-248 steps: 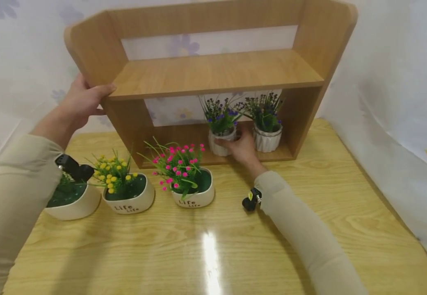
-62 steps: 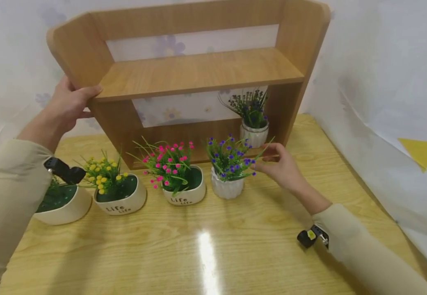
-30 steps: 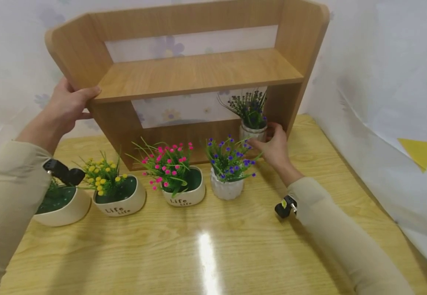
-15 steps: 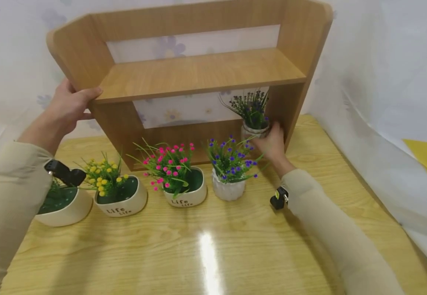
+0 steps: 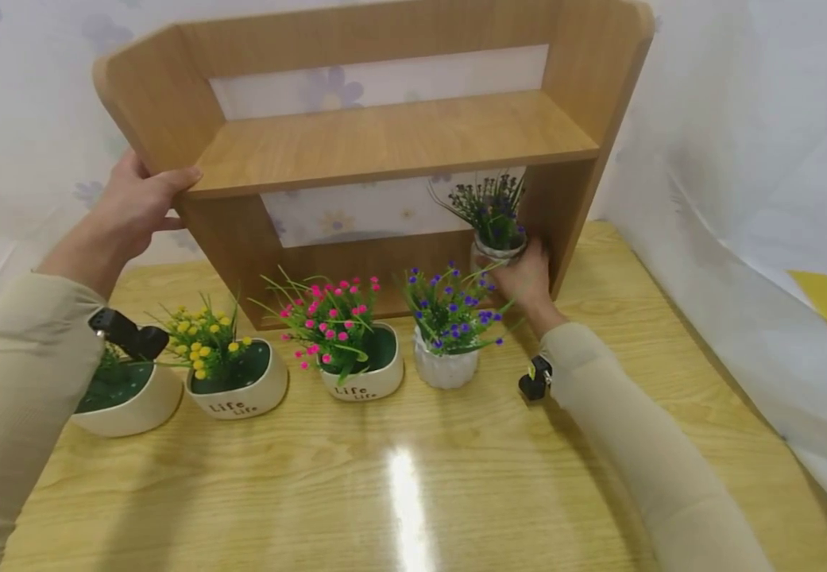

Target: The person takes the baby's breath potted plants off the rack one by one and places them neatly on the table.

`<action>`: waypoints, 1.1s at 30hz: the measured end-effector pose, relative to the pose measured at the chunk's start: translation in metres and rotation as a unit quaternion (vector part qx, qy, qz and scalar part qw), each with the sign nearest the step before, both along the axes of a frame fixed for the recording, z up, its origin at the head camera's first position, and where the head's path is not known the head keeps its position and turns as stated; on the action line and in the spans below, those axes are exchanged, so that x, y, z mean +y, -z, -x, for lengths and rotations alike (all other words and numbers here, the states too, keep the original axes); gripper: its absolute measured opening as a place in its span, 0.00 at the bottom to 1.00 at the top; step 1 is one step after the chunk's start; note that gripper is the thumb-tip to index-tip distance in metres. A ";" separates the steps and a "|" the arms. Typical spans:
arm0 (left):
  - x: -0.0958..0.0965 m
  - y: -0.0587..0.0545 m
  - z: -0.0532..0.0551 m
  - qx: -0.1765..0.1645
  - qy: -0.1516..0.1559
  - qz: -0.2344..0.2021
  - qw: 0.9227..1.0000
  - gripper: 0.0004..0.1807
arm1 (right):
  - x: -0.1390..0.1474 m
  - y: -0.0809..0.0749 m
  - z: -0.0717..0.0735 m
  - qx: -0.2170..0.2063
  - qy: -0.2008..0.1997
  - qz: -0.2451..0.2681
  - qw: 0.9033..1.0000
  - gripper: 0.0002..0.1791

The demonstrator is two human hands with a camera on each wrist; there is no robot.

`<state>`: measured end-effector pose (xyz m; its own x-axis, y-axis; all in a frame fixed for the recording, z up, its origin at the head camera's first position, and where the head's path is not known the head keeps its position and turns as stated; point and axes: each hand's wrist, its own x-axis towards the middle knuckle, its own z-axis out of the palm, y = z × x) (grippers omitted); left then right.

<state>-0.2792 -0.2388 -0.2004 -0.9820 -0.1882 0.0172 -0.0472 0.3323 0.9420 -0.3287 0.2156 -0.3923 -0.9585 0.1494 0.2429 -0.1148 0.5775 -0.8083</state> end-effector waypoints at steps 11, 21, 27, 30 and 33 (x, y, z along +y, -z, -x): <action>0.001 -0.001 0.001 -0.002 -0.002 -0.001 1.000 0.35 | 0.000 0.003 -0.002 0.008 0.017 -0.006 1.000 0.49; 0.002 0.000 -0.001 0.003 0.003 0.007 1.000 0.34 | -0.001 0.005 -0.003 0.016 0.020 0.001 1.000 0.48; 0.001 0.002 -0.001 0.000 0.007 0.007 1.000 0.35 | -0.004 0.006 -0.004 0.019 0.033 0.015 0.999 0.48; 0.000 0.002 0.000 -0.002 0.006 0.005 1.000 0.35 | -0.004 0.007 -0.005 0.018 0.039 0.019 0.999 0.49; 0.000 0.002 0.000 -0.002 0.005 0.005 1.000 0.35 | -0.005 0.007 -0.005 0.014 0.042 0.021 0.999 0.51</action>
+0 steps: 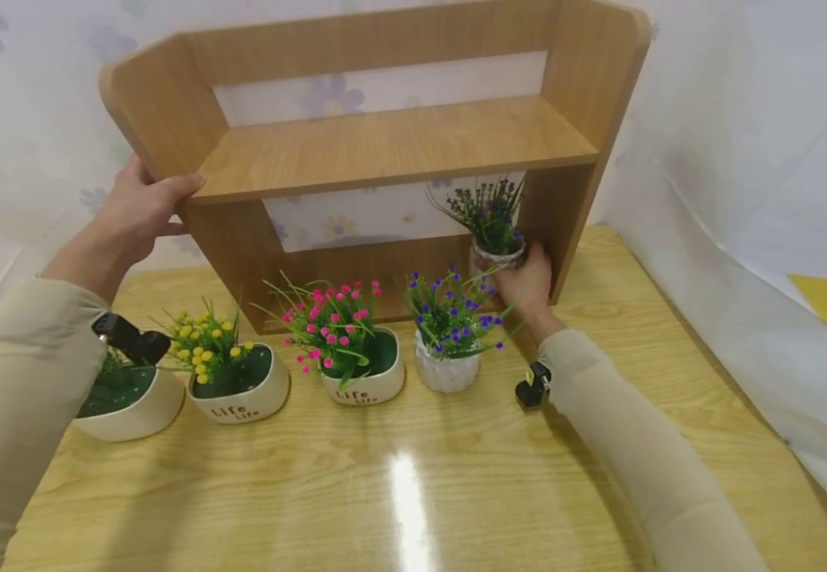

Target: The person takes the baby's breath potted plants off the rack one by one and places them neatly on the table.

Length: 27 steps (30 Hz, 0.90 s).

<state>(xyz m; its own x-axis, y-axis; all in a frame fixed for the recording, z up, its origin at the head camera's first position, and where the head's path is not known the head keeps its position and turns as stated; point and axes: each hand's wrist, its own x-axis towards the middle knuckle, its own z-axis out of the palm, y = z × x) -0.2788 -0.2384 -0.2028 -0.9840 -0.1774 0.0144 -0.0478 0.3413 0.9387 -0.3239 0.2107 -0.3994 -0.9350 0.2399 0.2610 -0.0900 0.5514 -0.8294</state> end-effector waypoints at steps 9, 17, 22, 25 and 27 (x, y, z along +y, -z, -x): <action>0.001 0.000 0.000 0.003 0.002 0.002 1.000 0.35 | 0.000 -0.001 -0.001 0.002 0.007 -0.002 1.000 0.50; 0.002 -0.001 0.002 0.005 0.004 0.008 1.000 0.35 | 0.000 -0.003 -0.003 0.020 0.002 -0.019 1.000 0.50; 0.003 0.000 0.003 0.008 0.008 0.006 1.000 0.34 | 0.001 -0.007 -0.005 0.022 -0.003 -0.022 0.999 0.50; 0.003 0.001 0.005 0.009 0.011 0.005 1.000 0.34 | 0.002 -0.010 -0.007 0.017 -0.007 -0.014 1.000 0.50; 0.003 0.001 0.006 0.010 0.013 0.005 1.000 0.34 | 0.002 -0.012 -0.008 0.011 -0.012 -0.002 1.000 0.51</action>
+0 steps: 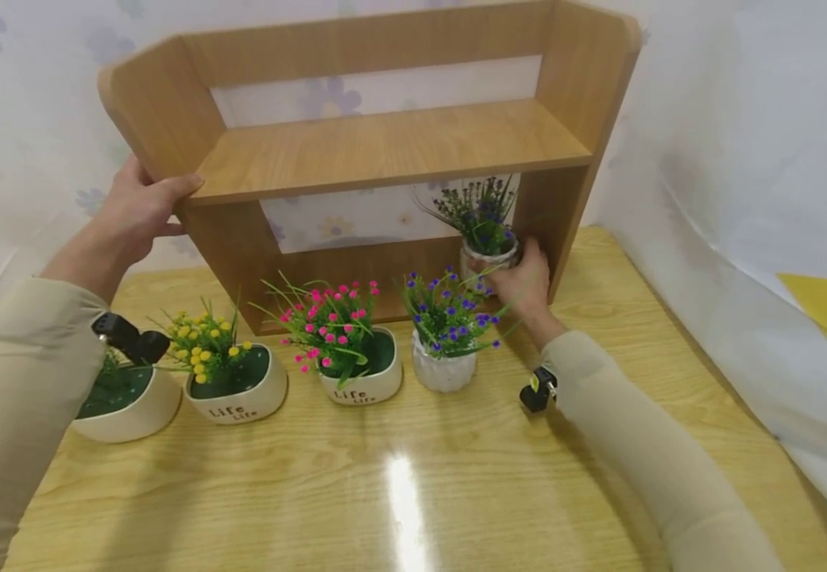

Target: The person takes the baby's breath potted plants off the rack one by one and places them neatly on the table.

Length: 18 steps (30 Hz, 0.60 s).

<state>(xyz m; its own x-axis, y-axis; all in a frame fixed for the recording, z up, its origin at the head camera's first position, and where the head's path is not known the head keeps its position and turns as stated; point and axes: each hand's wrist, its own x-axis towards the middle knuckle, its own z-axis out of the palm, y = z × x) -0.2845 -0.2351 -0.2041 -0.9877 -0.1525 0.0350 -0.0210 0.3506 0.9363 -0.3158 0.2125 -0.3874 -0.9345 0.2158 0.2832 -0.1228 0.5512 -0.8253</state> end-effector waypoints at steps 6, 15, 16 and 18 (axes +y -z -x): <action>0.000 0.001 0.003 0.002 0.001 -0.001 1.000 0.34 | 0.000 -0.009 -0.005 -0.014 -0.004 0.009 1.000 0.54; 0.000 0.001 0.008 -0.001 0.001 -0.005 1.000 0.35 | 0.002 -0.016 -0.014 0.006 -0.023 0.009 1.000 0.52; 0.000 0.002 0.008 -0.001 0.001 -0.006 1.000 0.35 | 0.003 -0.016 -0.016 0.008 -0.027 0.013 1.000 0.51; -0.001 0.002 0.008 -0.003 0.001 -0.005 1.000 0.35 | 0.005 -0.016 -0.019 0.012 -0.035 0.019 0.999 0.47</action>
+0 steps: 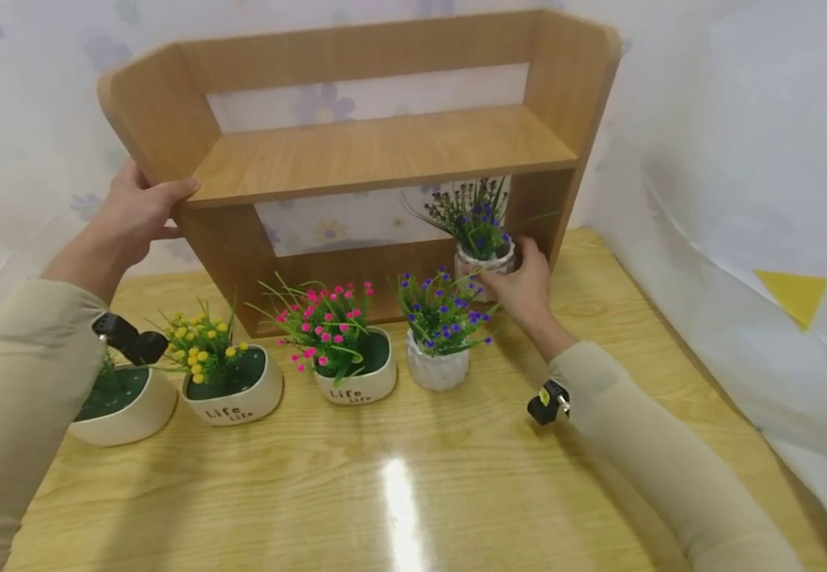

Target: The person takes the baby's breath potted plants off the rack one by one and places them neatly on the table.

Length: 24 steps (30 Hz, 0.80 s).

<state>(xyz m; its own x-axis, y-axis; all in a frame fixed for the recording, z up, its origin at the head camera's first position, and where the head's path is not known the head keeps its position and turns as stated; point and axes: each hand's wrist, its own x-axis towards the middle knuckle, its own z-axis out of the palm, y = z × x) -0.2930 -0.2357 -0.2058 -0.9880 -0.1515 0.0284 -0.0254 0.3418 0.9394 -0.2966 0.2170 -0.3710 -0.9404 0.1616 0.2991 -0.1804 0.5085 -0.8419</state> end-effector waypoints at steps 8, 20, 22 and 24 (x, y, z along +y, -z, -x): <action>-0.001 0.001 0.002 0.000 -0.004 -0.003 1.000 0.35 | 0.006 0.000 -0.012 0.020 -0.010 -0.003 1.000 0.39; -0.007 0.003 0.001 0.005 0.000 -0.002 1.000 0.34 | 0.013 0.000 -0.032 0.000 -0.006 -0.010 1.000 0.44; -0.008 0.003 0.001 0.005 -0.001 0.000 1.000 0.34 | 0.014 -0.002 -0.036 -0.003 -0.008 -0.008 1.000 0.44; -0.009 0.003 0.002 0.004 -0.001 0.001 1.000 0.35 | 0.015 -0.003 -0.040 -0.009 -0.011 -0.006 1.000 0.45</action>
<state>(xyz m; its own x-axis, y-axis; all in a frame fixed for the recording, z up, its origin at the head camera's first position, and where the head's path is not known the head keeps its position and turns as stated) -0.2947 -0.2445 -0.2090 -0.9874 -0.1537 0.0373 -0.0180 0.3433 0.9391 -0.2567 0.2322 -0.3683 -0.9490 0.1380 0.2836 -0.1758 0.5152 -0.8388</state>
